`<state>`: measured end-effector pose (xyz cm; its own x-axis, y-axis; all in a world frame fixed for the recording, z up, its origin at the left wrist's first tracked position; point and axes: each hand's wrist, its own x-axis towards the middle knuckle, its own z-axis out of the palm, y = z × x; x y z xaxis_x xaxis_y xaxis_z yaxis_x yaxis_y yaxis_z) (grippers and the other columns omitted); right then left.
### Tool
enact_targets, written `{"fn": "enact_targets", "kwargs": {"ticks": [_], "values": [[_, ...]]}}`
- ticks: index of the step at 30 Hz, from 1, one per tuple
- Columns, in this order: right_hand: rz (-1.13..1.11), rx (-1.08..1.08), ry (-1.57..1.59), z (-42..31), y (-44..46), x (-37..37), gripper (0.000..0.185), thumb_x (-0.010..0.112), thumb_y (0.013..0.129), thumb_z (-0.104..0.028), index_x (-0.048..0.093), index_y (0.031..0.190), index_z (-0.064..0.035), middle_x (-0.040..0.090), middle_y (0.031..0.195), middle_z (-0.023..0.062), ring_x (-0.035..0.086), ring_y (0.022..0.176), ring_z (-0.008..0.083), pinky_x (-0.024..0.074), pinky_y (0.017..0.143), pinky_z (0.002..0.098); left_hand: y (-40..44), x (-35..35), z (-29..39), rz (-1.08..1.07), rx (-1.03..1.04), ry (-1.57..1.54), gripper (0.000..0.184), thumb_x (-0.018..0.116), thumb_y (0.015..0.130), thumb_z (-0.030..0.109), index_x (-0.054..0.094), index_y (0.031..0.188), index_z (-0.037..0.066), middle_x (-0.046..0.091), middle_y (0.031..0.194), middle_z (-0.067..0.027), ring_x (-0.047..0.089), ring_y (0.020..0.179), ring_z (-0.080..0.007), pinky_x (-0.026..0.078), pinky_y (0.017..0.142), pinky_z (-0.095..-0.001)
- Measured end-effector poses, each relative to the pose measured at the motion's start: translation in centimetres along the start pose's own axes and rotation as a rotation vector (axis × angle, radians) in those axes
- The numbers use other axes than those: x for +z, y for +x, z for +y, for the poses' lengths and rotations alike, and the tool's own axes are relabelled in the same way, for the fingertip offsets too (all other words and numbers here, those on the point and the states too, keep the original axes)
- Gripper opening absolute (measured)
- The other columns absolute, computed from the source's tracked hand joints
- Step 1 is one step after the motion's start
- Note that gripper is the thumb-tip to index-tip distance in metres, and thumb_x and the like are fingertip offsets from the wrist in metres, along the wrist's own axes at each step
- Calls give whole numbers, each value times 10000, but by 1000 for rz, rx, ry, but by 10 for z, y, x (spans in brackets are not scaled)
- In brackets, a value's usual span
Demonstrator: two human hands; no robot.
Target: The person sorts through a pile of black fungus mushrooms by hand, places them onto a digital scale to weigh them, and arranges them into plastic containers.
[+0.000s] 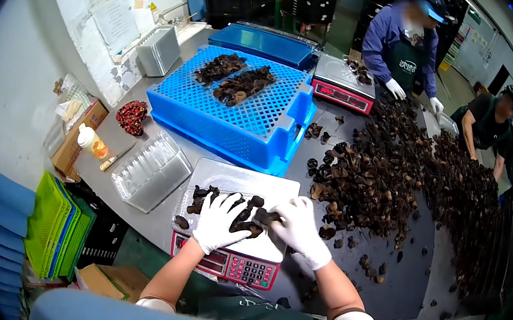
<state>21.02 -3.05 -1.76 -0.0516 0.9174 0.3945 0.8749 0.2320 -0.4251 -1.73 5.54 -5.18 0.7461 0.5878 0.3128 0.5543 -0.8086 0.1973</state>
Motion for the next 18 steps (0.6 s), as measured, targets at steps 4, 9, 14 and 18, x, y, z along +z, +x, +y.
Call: {"fn": "enact_targets", "kwargs": {"ticks": [4, 9, 14, 18], "values": [[4, 304, 205, 34, -75, -51, 254, 689, 696, -115, 677, 943, -55, 637, 816, 104, 611, 785, 276, 479, 791, 363, -1, -4, -2, 37, 36, -35, 733, 696, 744, 587, 571, 1312, 141, 525, 1343, -132, 478, 1213, -351, 287, 1063, -601], [-220, 880, 6, 65, -226, -141, 166, 674, 739, -146, 663, 844, -17, 680, 762, 146, 675, 707, 252, 521, 670, 355, 3, -29, 12, 103, 7, 9, 837, 742, 670, 607, 562, 1322, 115, 480, 1396, -166, 437, 1267, -393, 194, 1097, -665], [-299, 1198, -548, 77, -355, -172, 427, 760, 681, -360, 719, 1017, -100, 705, 992, 108, 673, 942, 310, 532, 818, 392, 7, -45, 57, 209, 21, -264, 722, 837, 644, 325, 585, 1271, 73, 512, 1339, -211, 487, 1221, -409, 346, 1057, -538], [-13, 987, -364, 79, -340, -139, 344, 739, 749, -249, 692, 1047, -85, 665, 1007, 108, 621, 972, 317, 498, 865, 417, 6, -21, 129, -189, 248, -535, 659, 818, 692, 301, 578, 1250, 45, 521, 1284, -223, 539, 1139, -406, 429, 998, -472]]}}
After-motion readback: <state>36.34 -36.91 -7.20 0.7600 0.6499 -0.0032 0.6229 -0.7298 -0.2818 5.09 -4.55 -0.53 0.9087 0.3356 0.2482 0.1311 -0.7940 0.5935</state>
